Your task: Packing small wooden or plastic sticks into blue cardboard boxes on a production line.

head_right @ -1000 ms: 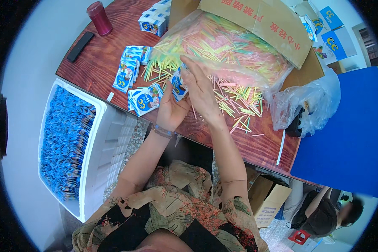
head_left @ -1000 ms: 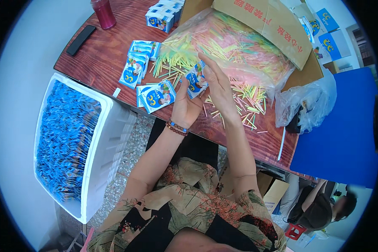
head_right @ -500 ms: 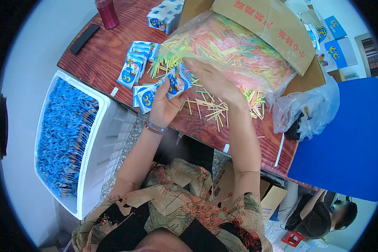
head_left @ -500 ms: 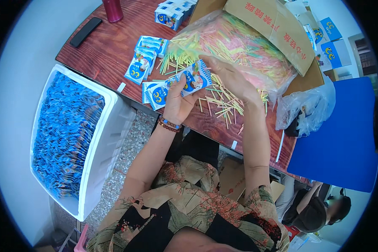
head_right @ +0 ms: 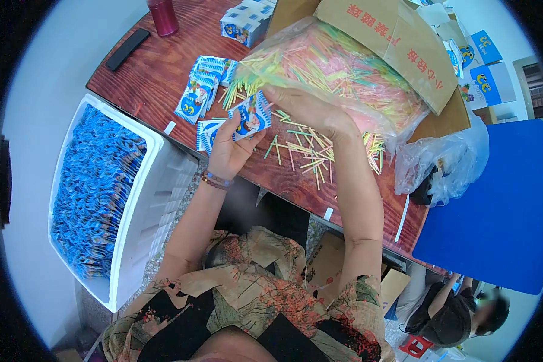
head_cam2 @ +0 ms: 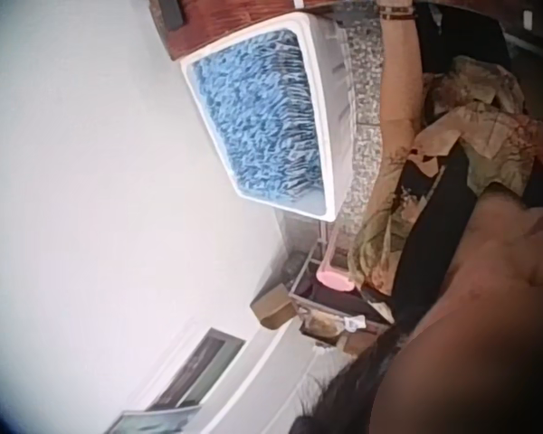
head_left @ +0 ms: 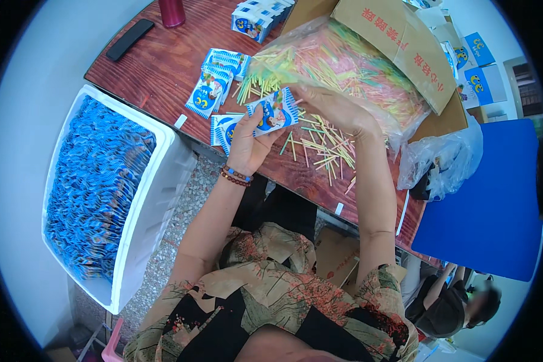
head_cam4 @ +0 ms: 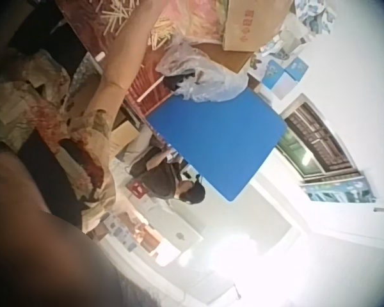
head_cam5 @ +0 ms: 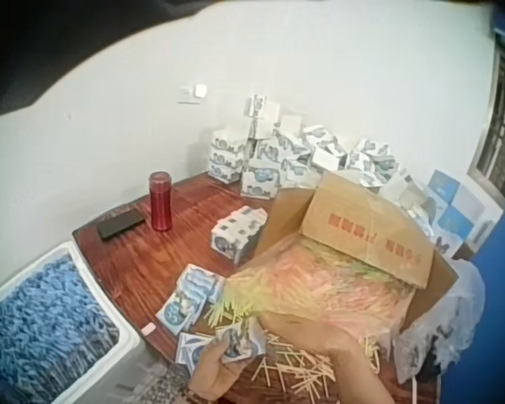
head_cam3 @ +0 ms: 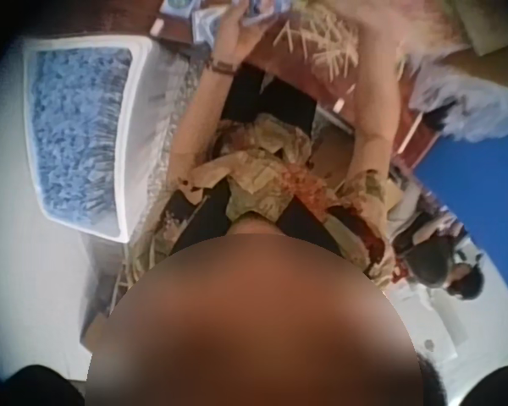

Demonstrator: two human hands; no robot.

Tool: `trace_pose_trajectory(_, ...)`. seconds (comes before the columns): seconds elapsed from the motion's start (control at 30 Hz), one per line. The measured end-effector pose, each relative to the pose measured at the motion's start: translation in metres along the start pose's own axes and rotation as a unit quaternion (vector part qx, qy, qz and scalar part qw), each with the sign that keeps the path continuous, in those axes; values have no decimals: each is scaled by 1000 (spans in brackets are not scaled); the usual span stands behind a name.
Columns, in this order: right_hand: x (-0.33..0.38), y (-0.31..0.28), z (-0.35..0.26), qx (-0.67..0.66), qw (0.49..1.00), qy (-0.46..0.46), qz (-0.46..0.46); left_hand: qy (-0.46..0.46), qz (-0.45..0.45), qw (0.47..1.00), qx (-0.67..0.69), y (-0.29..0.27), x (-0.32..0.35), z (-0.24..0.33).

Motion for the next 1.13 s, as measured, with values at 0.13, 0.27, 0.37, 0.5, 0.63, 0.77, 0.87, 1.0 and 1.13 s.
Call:
trace_pose_trajectory(0.13, -7, 21, -7, 119, 992, 26, -14, 20, -9, 1000, -8, -5, -3, 0)
trace_pose_trajectory(0.27, -4, 33, -2, 187, 980, -21, 62, 4, 5, 999, 35, -7, -3, 2)
trace_pose_trajectory(0.37, -3, 30, -1, -7, 984, -89, 152, 32, 14, 997, 72, 2, 2, 5)
trace_pose_trajectory(0.5, -11, 70, 34, 293, 924, -210, 130, -8, -40, 992, 117, -1, -2, 3)
trace_pose_trajectory(0.63, -8, 62, 3, 2, 956, -145, 254, 99, 5, 993, 62, 7, 6, 15)
trace_pose_trajectory(0.77, -21, 96, 11, -19, 963, -65, 261, 145, 53, 986, 63, 0, 9, 21)
trace_pose_trajectory(0.87, -44, 100, 16, -144, 954, -85, 249, 226, 83, 970, 23, -8, 9, 33)
trace_pose_trajectory(1.0, -85, 104, 5, -74, 966, -88, 234, 428, 219, 866, -135, -19, 21, 64)
trace_pose_trajectory(1.13, -128, 135, 23, 63, 951, -166, 254, 445, 197, 740, -465, -57, 33, 83)
Point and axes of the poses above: each hand's wrist, its own x-axis away from the middle knuckle, its own y-axis out of the palm, z = x × y, the point moved 1 cm from there along -x, towards the middle knuckle, and after that the axes turned 11 degrees about z, right-handed, at the moved point
